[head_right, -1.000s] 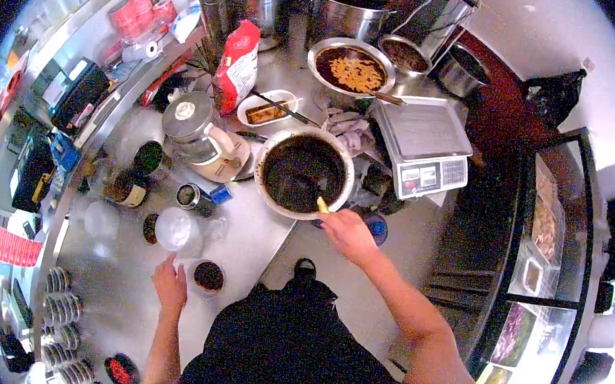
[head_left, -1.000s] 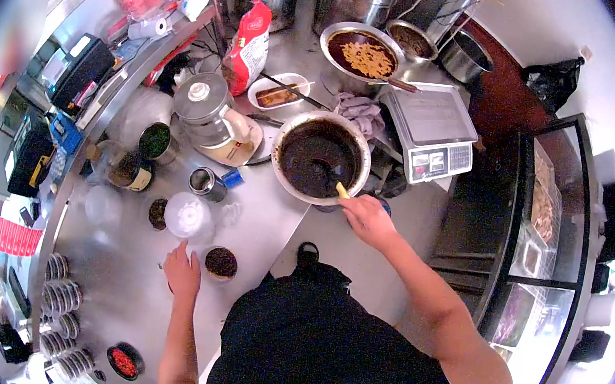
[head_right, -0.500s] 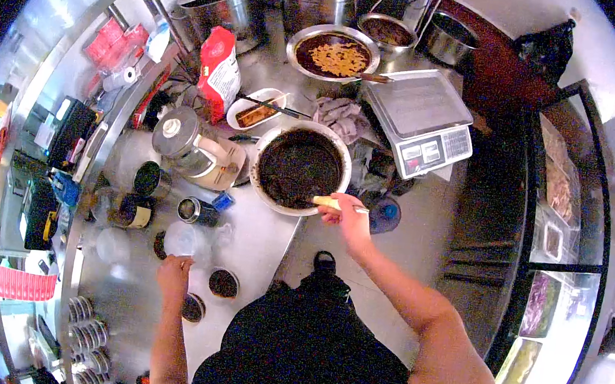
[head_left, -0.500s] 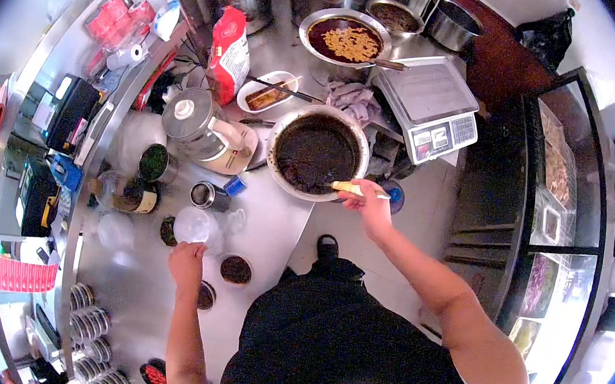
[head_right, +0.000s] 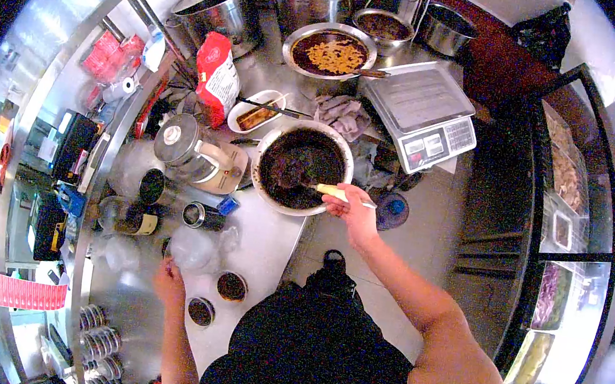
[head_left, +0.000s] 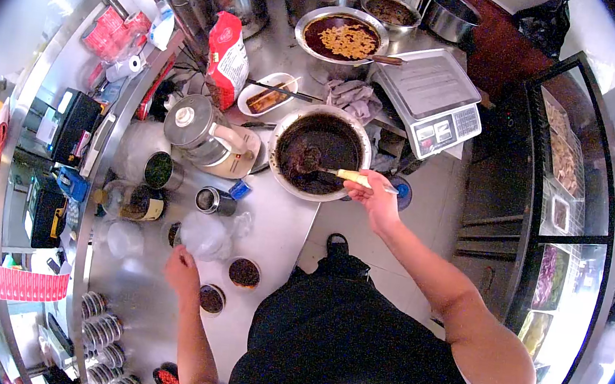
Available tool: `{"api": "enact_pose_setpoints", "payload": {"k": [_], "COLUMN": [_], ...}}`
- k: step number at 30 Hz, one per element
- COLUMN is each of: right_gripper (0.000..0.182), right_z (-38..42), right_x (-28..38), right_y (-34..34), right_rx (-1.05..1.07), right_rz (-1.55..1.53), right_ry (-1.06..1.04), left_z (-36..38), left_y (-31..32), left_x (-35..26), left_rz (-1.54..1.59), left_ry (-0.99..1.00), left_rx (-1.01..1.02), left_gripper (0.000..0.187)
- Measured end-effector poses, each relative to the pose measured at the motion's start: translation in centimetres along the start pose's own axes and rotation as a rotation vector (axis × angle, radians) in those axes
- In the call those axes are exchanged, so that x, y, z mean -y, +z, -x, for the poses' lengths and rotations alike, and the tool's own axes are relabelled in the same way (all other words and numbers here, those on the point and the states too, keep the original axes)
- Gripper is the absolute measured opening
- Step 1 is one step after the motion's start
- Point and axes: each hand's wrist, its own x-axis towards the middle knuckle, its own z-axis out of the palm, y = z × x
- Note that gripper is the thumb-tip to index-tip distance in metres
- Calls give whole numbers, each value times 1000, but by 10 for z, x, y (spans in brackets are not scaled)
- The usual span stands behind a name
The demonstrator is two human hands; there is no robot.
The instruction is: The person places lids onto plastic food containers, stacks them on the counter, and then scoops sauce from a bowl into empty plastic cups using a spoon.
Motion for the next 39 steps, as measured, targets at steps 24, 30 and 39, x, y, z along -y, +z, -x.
{"api": "enact_pose_setpoints", "payload": {"k": [24,30,39], "right_gripper": [31,32,31], "right_z": [-1,-6,-5], "right_x": [-19,-7,6], "right_y": [-7,-8,-9], "right_rx": [171,9,59], "right_rz": [313,-47,63], "right_ry": [-40,141,25], "left_z": [100,86,48], "left_y": [-60,-75,-60], "left_x": [-24,-74,-134], "left_rz": [618,685,385], "left_ry": [-204,-81,330], "left_rx": [-89,-47,56], "left_gripper": [9,12,22]}}
